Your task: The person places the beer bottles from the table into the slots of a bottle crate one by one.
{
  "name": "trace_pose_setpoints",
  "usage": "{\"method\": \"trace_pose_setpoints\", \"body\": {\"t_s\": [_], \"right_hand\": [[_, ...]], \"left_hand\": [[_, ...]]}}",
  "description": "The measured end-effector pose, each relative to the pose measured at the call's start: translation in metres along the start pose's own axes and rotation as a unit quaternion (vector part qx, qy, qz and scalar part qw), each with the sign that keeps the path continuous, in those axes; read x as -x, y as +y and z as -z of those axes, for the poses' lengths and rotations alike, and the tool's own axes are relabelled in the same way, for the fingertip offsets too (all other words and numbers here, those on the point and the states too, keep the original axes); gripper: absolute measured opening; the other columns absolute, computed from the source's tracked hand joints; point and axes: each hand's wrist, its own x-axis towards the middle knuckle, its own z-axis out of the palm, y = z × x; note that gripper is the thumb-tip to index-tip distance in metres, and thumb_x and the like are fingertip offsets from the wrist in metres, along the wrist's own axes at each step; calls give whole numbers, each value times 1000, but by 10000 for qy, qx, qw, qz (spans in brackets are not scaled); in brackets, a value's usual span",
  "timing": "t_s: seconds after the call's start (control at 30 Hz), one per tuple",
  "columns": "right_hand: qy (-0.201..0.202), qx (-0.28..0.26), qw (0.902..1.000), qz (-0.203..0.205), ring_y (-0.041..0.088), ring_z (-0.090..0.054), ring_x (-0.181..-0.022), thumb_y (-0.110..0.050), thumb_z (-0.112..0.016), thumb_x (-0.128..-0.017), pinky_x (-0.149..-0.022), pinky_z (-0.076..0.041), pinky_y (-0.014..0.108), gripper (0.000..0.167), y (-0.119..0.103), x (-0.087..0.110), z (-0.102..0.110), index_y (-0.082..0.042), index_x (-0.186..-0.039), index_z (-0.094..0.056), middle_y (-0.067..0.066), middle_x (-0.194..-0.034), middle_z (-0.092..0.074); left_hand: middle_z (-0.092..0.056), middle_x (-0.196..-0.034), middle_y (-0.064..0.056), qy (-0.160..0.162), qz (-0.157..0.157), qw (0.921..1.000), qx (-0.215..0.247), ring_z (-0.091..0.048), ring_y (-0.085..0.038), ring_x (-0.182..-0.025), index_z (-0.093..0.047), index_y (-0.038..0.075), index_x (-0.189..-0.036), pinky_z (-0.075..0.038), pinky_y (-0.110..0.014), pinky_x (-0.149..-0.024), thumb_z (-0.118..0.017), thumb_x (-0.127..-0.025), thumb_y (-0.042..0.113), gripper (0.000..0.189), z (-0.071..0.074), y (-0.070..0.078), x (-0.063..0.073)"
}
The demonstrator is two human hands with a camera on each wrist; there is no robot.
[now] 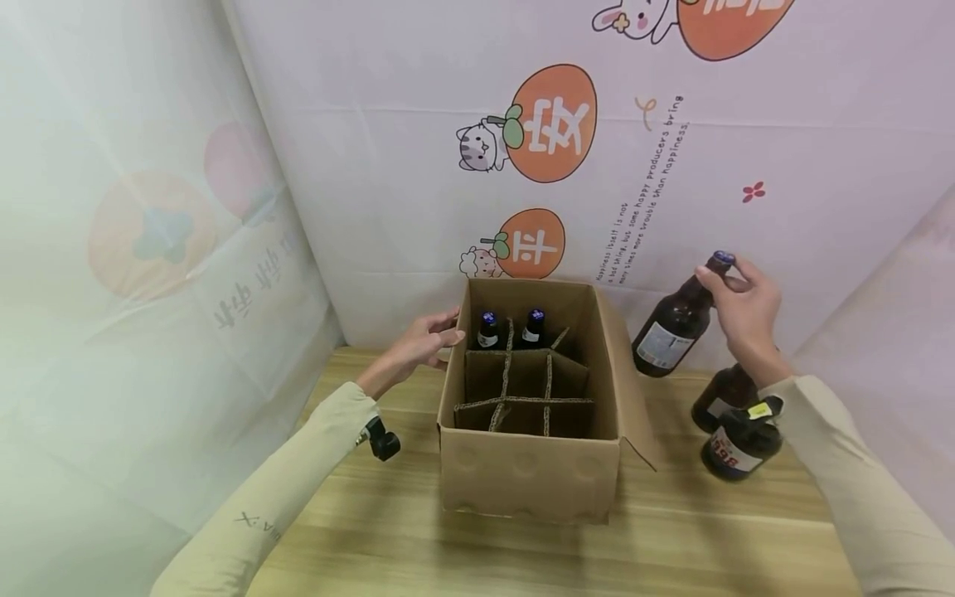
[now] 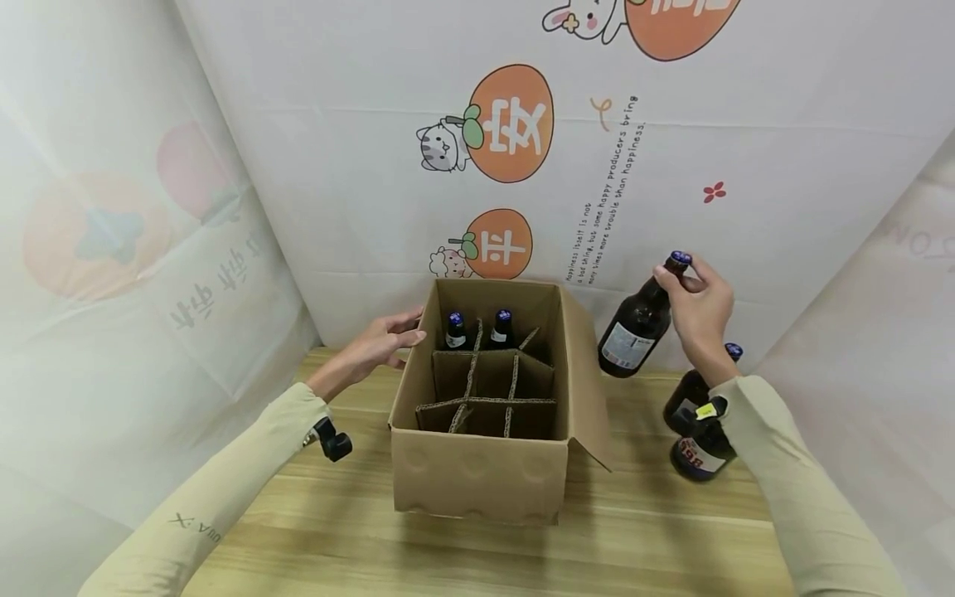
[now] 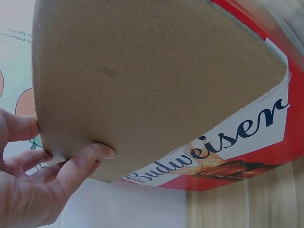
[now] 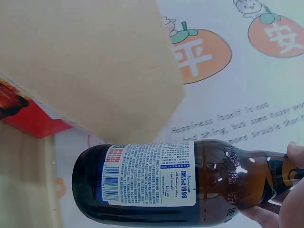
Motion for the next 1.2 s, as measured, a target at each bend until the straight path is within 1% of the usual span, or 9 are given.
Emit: {"method": "trace_pose_setpoints", "body": {"t_s": [0.1, 0.17, 0.27, 0.47, 0.6, 0.7, 0.83, 1.03, 1.2], "right_hand": [[14, 186, 9997, 136, -14, -66, -72, -27, -78, -95, -66, -56, 5, 60, -12, -2, 1, -8, -148, -59, -41, -74, -63], [3, 89, 9998, 163, -14, -66, -72, -26, -78, -95, -68, -56, 5, 63, -21, -2, 1, -7, -150, -56, -40, -74, -63], [-79, -223, 9995, 191, -11, -69, -73, -24, -79, -94, -71, -57, 5, 66, -36, -1, 0, -6, -152, -54, -37, -76, -67], [-230, -862, 9950, 446, -5, -73, -75, -20, -83, -91, -74, -58, 7, 67, -67, 4, -5, -3, -150, -55, -25, -79, -74], [-412, -1389, 9881, 518, -1, -75, -76, -17, -85, -89, -76, -60, 10, 70, -86, 9, -10, -2, -150, -54, -17, -83, -77], [-606, -1912, 9780, 569, 4, -77, -80, -12, -86, -88, -78, -62, 15, 66, -99, 13, -16, -2, -147, -58, -9, -90, -79], [-776, -2243, 9691, 668, 7, -77, -84, -9, -85, -87, -78, -63, 19, 58, -112, 21, -29, -1, -141, -64, -4, -100, -80], [-945, -2170, 9672, 920, 7, -78, -83, -8, -85, -87, -78, -64, 19, 51, -119, 29, -50, -3, -136, -69, -5, -99, -80], [-1093, -2075, 9660, 1088, 8, -78, -83, -9, -84, -88, -79, -64, 18, 50, -123, 35, -64, -4, -136, -69, -4, -96, -80]], "left_hand": [[-26, -171, -21, -24, -20, 10000, 0, -44, -45, -146, -23, 9, -167, -61, -54, -100, -58, -106, 14, 70, 0, 0, 0], [-26, -170, -21, -24, -31, 10000, -1, -44, -45, -146, -23, 9, -167, -60, -54, -100, -57, -106, 14, 69, 0, 0, 0], [-27, -170, -21, -18, -26, 10000, 12, -44, -44, -146, -24, 9, -167, -60, -54, -100, -57, -107, 13, 69, 0, -1, 1], [-28, -171, -19, -12, -31, 10000, 38, -45, -44, -146, -24, 10, -167, -62, -53, -98, -58, -106, 13, 69, 0, -2, 1], [-28, -171, -19, 30, -23, 10000, 13, -46, -43, -145, -25, 11, -167, -62, -52, -98, -59, -106, 15, 69, -1, -3, 0], [-28, -171, -18, 48, -6, 10000, 8, -46, -43, -145, -26, 11, -167, -62, -53, -98, -59, -106, 15, 69, -1, -3, -1], [-27, -170, -21, 41, -33, 10000, 3, -45, -45, -145, -25, 9, -166, -61, -53, -99, -58, -106, 14, 69, 0, -3, -2], [-27, -170, -22, 9, -50, 10000, 4, -45, -45, -145, -25, 8, -166, -60, -53, -101, -57, -106, 13, 68, -1, -3, -2], [-27, -169, -25, -1, -160, 9998, -91, -45, -46, -145, -24, 6, -166, -62, -52, -98, -58, -106, 16, 70, -1, -1, 2]]}}
